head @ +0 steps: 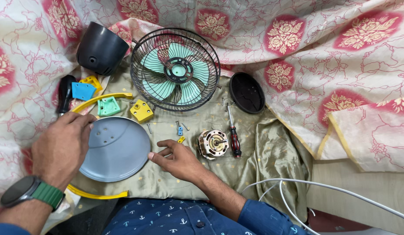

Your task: The person uses a screwdriver to remove screws from a fan motor housing, then separates the motor from the housing. They place the motor and housing aside and handle other fan parts including the blade assembly and plastic brackets.

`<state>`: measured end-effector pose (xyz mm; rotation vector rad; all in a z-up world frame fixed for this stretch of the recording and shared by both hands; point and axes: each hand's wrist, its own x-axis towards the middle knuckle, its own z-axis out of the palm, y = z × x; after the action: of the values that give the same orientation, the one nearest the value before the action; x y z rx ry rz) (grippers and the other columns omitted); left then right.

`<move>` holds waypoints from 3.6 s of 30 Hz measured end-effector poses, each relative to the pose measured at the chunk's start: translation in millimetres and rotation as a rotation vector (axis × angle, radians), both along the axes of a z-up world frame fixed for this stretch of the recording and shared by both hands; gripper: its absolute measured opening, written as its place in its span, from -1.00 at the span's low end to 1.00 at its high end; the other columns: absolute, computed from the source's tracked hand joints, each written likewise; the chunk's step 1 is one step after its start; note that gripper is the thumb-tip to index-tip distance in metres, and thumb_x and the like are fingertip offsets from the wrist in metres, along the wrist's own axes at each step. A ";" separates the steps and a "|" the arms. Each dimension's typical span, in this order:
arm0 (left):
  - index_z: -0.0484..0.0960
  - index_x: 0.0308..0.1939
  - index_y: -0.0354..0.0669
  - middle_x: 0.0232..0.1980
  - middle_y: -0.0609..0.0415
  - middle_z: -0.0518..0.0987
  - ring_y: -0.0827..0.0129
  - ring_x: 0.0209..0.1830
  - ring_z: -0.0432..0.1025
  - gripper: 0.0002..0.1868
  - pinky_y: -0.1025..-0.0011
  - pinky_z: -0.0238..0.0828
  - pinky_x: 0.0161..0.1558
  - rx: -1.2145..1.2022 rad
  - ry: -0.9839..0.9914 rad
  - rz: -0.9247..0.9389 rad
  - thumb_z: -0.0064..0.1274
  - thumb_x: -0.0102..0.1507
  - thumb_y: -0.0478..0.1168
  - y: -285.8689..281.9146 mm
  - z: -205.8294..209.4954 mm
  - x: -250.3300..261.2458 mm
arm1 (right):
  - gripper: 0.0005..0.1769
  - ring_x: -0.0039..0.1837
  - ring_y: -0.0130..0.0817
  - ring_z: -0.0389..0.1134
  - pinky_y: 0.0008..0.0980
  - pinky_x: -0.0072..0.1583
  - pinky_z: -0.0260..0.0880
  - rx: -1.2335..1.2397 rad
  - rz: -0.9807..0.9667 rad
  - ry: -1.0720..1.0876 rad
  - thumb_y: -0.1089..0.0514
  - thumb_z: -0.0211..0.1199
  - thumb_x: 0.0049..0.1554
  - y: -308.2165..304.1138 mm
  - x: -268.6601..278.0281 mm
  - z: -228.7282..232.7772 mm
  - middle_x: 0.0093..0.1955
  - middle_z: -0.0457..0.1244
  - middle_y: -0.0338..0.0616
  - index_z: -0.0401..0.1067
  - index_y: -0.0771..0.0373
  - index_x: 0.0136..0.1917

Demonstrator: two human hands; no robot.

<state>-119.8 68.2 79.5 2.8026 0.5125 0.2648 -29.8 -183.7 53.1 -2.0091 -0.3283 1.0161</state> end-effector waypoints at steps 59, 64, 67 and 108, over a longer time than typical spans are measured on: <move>0.67 0.13 0.01 0.13 0.16 0.64 0.22 0.12 0.53 -0.40 0.28 0.48 0.06 -0.222 -0.326 -0.688 0.20 -0.04 -0.24 -5.9 33.5 -21.3 | -0.47 0.07 -0.34 0.48 -0.28 0.11 0.55 0.551 -0.518 0.602 0.14 0.19 0.25 11.7 12.0 10.6 0.11 0.39 -0.04 0.33 0.45 0.42; 0.61 0.18 -0.10 0.20 0.02 0.60 0.17 0.19 0.49 -0.21 0.24 0.45 0.09 -0.386 -0.228 -0.756 0.31 0.00 0.28 -2.9 8.6 -14.0 | -0.48 -0.06 -0.38 0.49 -0.34 0.00 0.59 0.413 -0.542 0.557 0.17 0.17 0.18 0.1 -0.5 -0.5 0.01 0.42 -0.09 0.36 0.37 0.39; 0.58 0.17 -0.14 0.21 -0.05 0.57 0.12 0.19 0.48 -0.38 0.19 0.47 0.14 -0.410 -0.132 -0.466 0.28 0.12 0.07 -5.8 -11.4 14.1 | -0.48 -0.05 -0.39 0.50 -0.34 -0.01 0.58 0.384 -0.623 0.542 0.18 0.14 0.18 -9.0 -8.8 -0.3 0.02 0.42 -0.07 0.35 0.34 0.40; 0.47 0.25 0.02 0.16 0.09 0.41 0.21 0.14 0.37 -0.59 0.15 0.41 0.25 -2.080 -0.188 0.247 0.03 0.30 -0.16 3.0 7.7 41.6 | -0.43 -0.04 -0.41 0.45 -0.33 -0.01 0.57 0.352 -0.544 0.415 0.17 0.13 0.19 18.1 10.9 35.6 0.02 0.37 -0.12 0.29 0.31 0.46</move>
<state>-78.2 71.1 87.2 0.6942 0.5259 -0.0356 -18.8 -165.5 88.6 -1.4108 0.2409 0.9142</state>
